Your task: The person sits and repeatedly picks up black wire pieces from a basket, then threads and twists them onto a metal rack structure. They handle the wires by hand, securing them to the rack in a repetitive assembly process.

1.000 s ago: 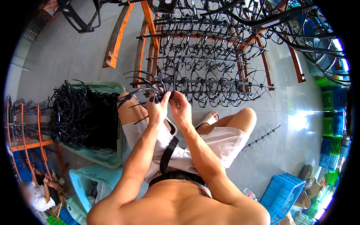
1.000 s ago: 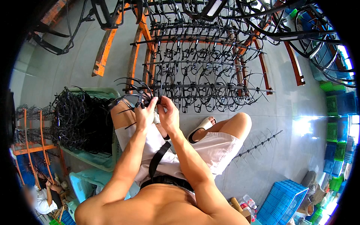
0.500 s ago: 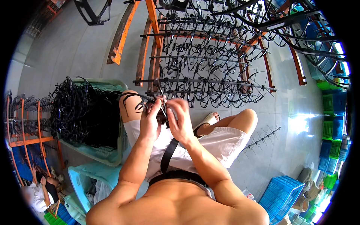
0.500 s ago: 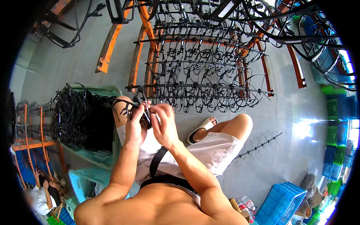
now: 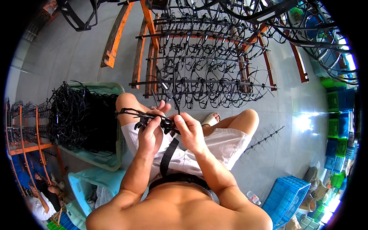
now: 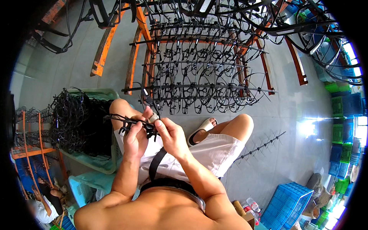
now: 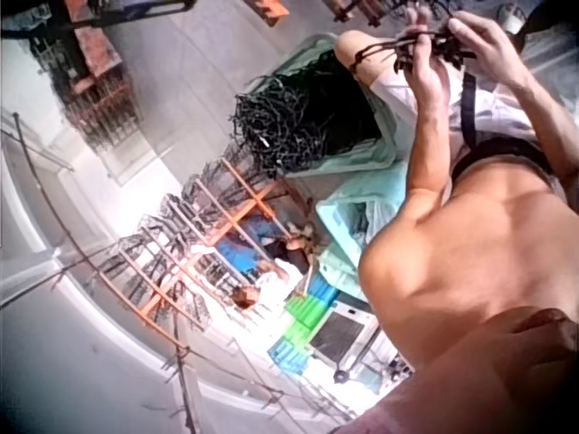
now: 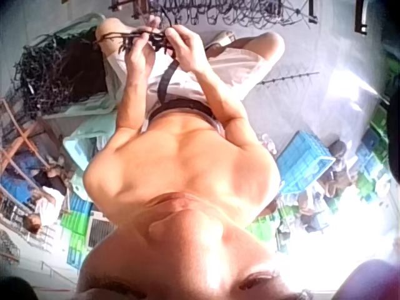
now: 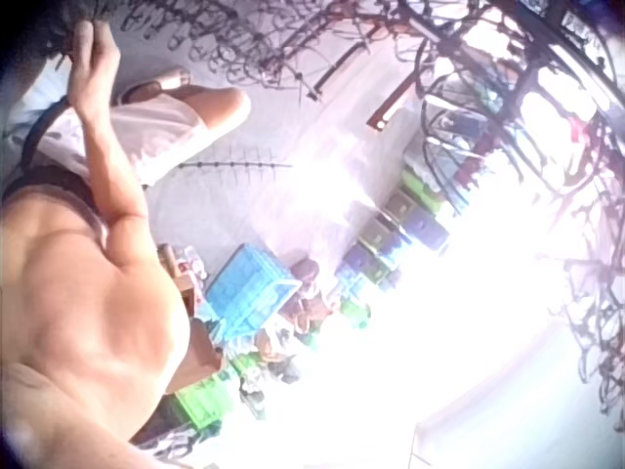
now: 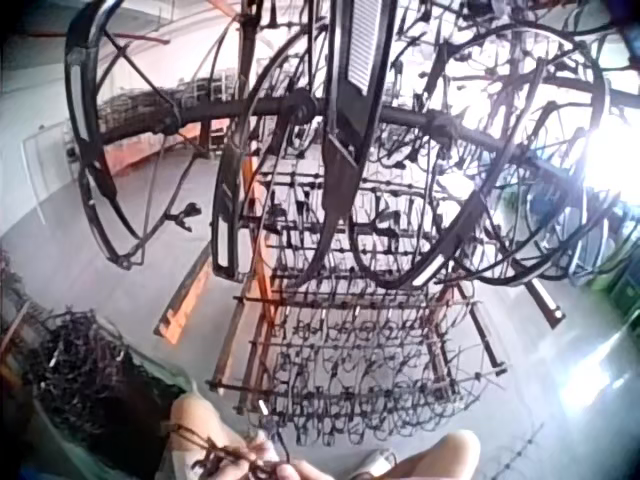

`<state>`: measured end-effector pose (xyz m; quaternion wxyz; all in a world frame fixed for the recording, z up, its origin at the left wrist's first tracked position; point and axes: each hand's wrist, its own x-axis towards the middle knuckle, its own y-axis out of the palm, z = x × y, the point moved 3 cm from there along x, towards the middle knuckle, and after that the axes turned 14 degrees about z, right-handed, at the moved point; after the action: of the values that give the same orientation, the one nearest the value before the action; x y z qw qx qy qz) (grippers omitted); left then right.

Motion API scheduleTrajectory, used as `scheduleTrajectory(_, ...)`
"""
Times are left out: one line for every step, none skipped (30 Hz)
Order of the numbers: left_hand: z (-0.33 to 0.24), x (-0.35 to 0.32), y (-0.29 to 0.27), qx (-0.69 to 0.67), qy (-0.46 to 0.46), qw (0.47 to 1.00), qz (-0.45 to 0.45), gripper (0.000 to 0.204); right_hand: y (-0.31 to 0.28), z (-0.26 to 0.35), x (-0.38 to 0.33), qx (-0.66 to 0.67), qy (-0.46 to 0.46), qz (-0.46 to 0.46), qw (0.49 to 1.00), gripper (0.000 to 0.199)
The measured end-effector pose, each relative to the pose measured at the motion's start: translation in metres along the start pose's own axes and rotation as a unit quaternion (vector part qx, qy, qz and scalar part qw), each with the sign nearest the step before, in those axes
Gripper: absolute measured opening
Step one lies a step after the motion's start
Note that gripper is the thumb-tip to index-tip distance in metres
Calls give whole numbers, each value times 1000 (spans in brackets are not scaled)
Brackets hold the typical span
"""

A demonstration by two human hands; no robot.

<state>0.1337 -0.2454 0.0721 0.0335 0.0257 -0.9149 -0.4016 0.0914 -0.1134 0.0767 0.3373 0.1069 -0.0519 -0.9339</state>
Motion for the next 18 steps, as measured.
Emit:
scheduleTrajectory(-3,0,8,-88,-41,995,31,15,-5,0,-4,48,66,26,996,26)
scheduleTrajectory(-8,-1,11,-154,-91,980,87,17,-13,9,-3,68,49,53,995,27)
scheduleTrajectory(-16,-5,4,-135,-140,977,90,18,-22,23,-4,-20,29,58,998,27)
scheduleTrajectory(-23,-11,-4,-113,-189,971,95,18,-31,38,-8,-108,8,60,992,27)
scheduleTrajectory(-27,-16,-11,-107,-194,970,104,19,-38,40,-13,-119,67,46,990,27)
scheduleTrajectory(-33,-21,-22,-91,-188,974,88,18,-45,45,-17,-192,78,28,978,26)
scheduleTrajectory(-38,-24,-23,-57,-132,987,73,17,-56,43,-23,-139,62,-31,988,25)
scheduleTrajectory(-43,-25,-22,-24,-76,995,57,17,-68,38,-28,-86,47,-90,991,25)
scheduleTrajectory(-50,-25,-17,5,-24,998,62,26,-79,37,-32,40,-14,-137,990,25)
scheduleTrajectory(-44,-21,-20,20,-8,998,64,31,-90,38,-35,162,-78,-181,967,25)
scheduleTrajectory(-35,-20,-23,37,6,998,59,35,-96,41,-33,187,-115,-203,954,25)
scheduleTrajectory(-27,-17,-22,54,20,997,54,40,-97,47,-25,191,-134,-204,951,24)
scheduleTrajectory(-18,-5,-9,147,11,988,39,48,-97,48,-16,165,-111,-167,966,24)
scheduleTrajectory(0,2,-13,170,11,984,49,52,-94,47,-4,139,-88,-124,979,25)
scheduleTrajectory(14,10,-13,256,7,965,58,49,-92,47,9,56,-55,-139,987,27)
scheduleTrajectory(24,17,-13,339,4,938,65,46,-94,36,23,41,-11,-147,988,28)
scheduleTrajectory(31,25,-17,444,45,895,11,43,-97,29,39,2,9,-153,988,28)
scheduleTrajectory(35,30,-17,542,83,835,-45,40,-98,19,54,-34,31,-158,986,28)
